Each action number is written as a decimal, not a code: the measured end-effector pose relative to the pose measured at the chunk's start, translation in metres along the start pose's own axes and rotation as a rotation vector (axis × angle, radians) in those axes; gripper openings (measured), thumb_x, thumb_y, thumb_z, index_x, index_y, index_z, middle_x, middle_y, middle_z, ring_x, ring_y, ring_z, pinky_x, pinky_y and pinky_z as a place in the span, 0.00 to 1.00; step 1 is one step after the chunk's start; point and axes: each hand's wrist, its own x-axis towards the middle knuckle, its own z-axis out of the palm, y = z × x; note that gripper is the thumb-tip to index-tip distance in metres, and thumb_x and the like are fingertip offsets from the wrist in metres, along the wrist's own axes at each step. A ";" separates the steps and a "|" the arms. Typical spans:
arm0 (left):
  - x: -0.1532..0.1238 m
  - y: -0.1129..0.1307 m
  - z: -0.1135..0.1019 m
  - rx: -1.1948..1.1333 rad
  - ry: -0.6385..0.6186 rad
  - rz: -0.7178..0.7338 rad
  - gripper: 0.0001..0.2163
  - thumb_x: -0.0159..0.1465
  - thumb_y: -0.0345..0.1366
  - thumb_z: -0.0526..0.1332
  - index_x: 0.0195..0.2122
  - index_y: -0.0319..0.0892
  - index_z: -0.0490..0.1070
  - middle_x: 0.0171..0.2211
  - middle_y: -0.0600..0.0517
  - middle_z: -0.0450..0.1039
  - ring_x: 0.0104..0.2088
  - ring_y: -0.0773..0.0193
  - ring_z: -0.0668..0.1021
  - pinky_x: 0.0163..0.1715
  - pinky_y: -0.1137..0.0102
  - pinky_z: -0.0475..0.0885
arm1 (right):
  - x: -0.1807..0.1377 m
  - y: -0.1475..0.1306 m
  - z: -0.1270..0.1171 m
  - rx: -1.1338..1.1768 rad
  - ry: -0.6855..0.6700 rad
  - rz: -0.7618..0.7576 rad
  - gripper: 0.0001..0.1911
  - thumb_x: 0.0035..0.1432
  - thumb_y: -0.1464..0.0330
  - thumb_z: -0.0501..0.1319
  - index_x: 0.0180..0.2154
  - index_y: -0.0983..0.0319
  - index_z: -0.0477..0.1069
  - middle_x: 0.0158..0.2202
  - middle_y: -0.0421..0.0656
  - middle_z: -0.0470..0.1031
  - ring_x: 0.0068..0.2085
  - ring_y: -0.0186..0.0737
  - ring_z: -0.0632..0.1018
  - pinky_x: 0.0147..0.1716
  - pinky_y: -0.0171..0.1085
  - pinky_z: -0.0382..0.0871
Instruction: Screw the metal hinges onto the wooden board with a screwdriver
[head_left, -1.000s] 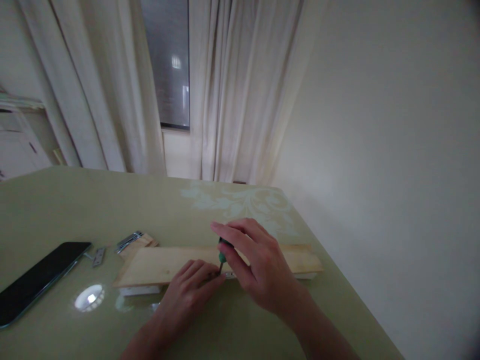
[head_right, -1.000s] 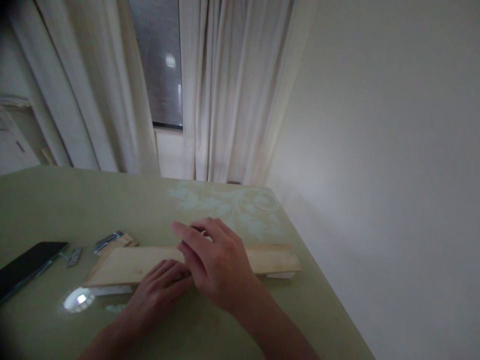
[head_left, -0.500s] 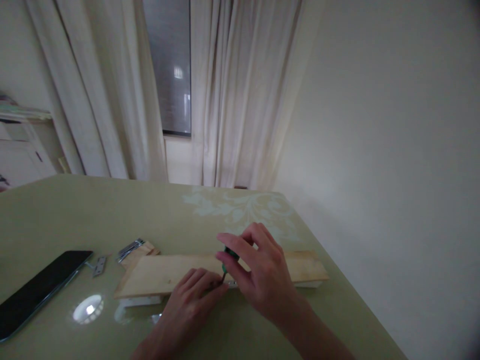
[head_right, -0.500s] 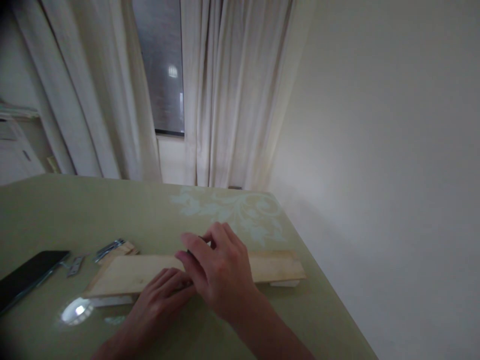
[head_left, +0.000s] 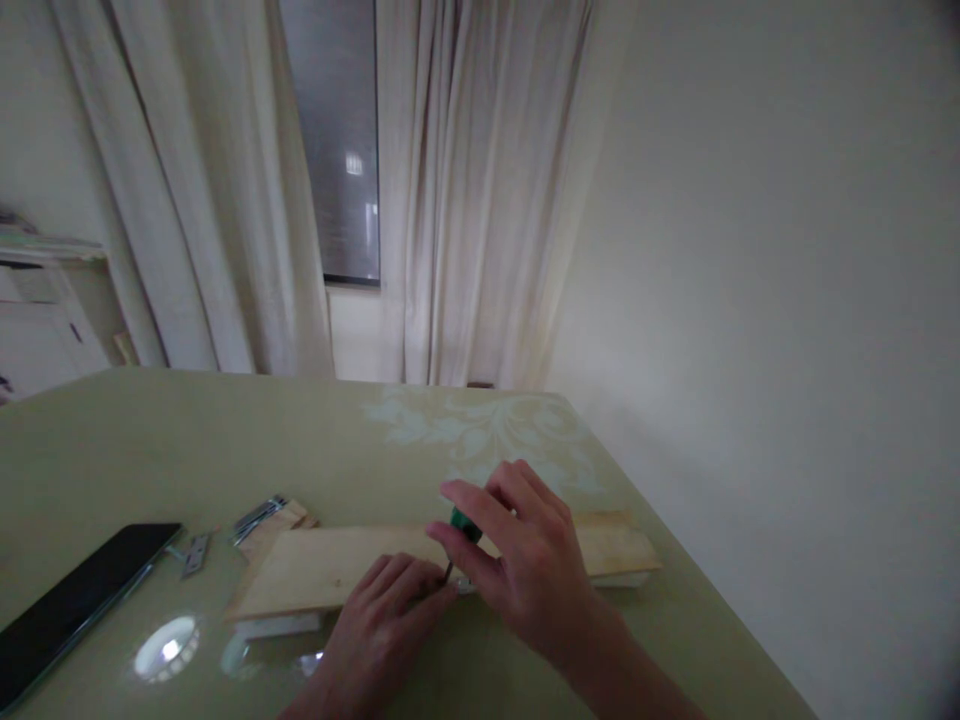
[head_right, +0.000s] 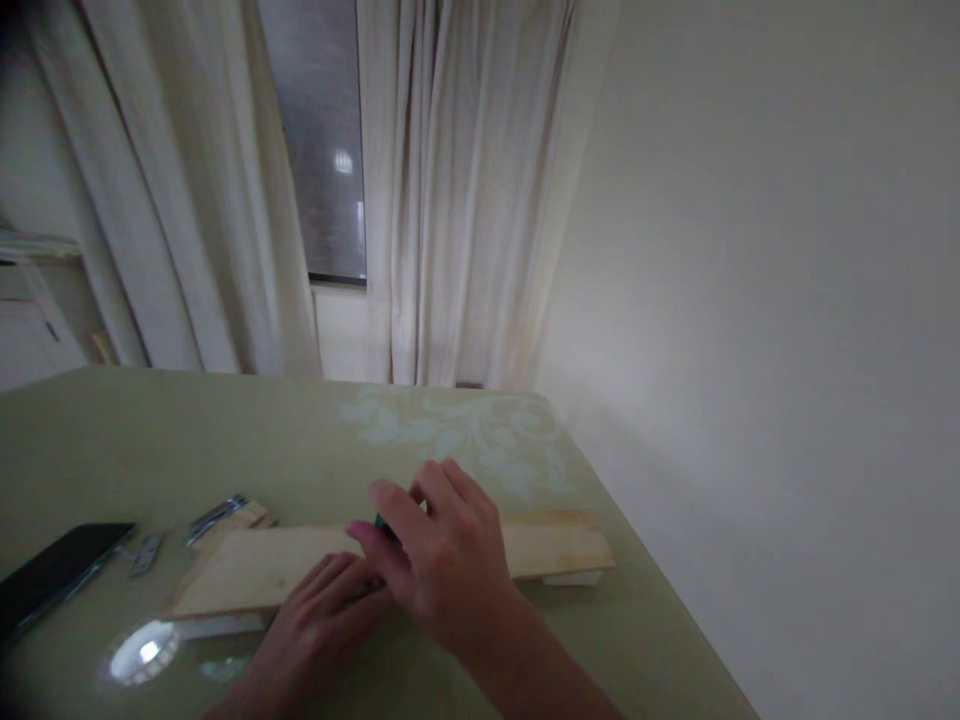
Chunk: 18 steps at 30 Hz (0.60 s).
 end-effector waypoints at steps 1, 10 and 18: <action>0.000 0.000 0.000 0.000 0.008 -0.004 0.16 0.80 0.36 0.51 0.48 0.42 0.79 0.40 0.47 0.78 0.39 0.60 0.76 0.39 0.65 0.70 | 0.000 -0.001 -0.001 -0.002 -0.021 -0.004 0.14 0.71 0.60 0.66 0.52 0.60 0.80 0.36 0.45 0.77 0.39 0.45 0.76 0.38 0.43 0.74; -0.001 -0.001 0.001 -0.005 0.000 0.000 0.15 0.80 0.36 0.50 0.52 0.42 0.78 0.41 0.47 0.79 0.38 0.60 0.76 0.39 0.65 0.72 | 0.000 0.008 -0.002 0.085 -0.027 0.034 0.12 0.73 0.61 0.64 0.50 0.60 0.80 0.36 0.44 0.76 0.39 0.44 0.76 0.38 0.42 0.73; 0.000 -0.001 -0.001 0.008 -0.015 -0.001 0.15 0.80 0.36 0.51 0.49 0.41 0.79 0.40 0.47 0.78 0.37 0.61 0.76 0.37 0.66 0.71 | 0.003 0.001 -0.009 0.191 -0.156 0.016 0.24 0.72 0.72 0.58 0.67 0.60 0.68 0.56 0.49 0.79 0.54 0.45 0.77 0.55 0.46 0.75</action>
